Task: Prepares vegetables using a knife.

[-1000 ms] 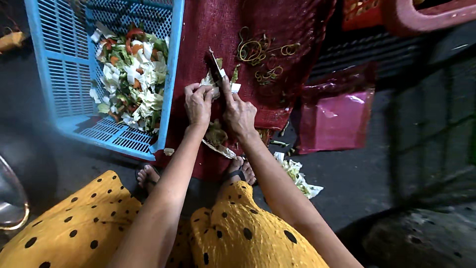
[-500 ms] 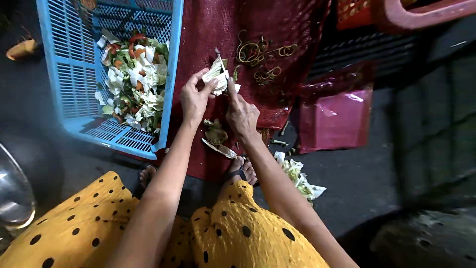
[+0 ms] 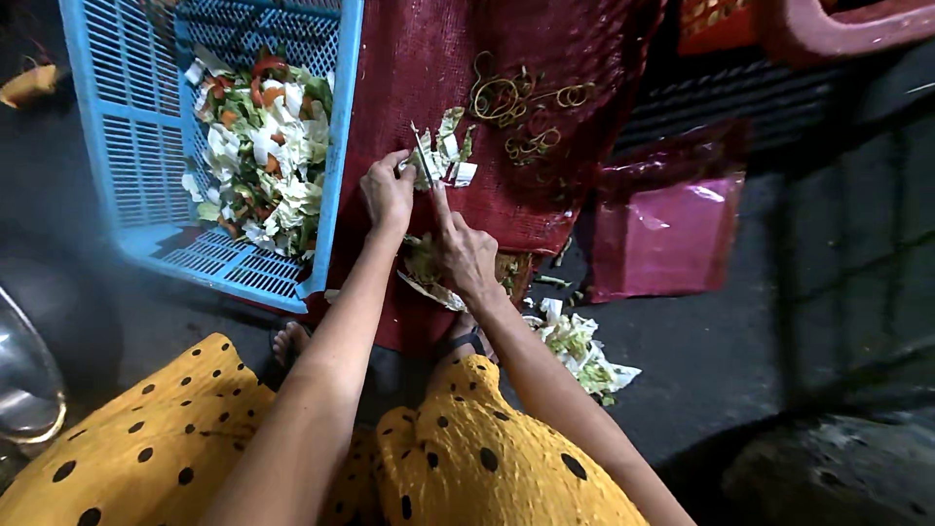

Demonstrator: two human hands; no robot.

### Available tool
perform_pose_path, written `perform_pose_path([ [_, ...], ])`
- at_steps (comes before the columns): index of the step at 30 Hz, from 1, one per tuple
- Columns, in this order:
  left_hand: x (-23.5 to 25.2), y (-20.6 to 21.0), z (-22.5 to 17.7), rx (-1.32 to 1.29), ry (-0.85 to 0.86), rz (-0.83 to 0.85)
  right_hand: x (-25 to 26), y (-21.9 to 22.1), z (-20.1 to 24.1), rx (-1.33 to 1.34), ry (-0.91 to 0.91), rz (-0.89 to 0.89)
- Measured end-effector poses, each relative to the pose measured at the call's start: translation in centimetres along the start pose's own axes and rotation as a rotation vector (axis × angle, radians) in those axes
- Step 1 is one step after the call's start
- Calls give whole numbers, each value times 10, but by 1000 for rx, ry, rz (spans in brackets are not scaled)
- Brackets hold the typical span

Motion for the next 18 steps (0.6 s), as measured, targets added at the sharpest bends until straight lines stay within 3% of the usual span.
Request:
perform_pose_path([
  [10, 0, 0, -1, 41, 19, -24, 1, -5, 0, -1, 0, 87],
  [18, -1, 2, -8, 136, 40, -45, 62, -9, 2, 6, 63, 116],
])
Point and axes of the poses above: each hand's wrist, its own x-axis towards the middle knuckle, its own y-axis out of the palm, z = x × y, the point moved 7 cm from there along x, towards the middle knuckle, and after that the axes turned 13 degrees about z, right-handed, at the moved point
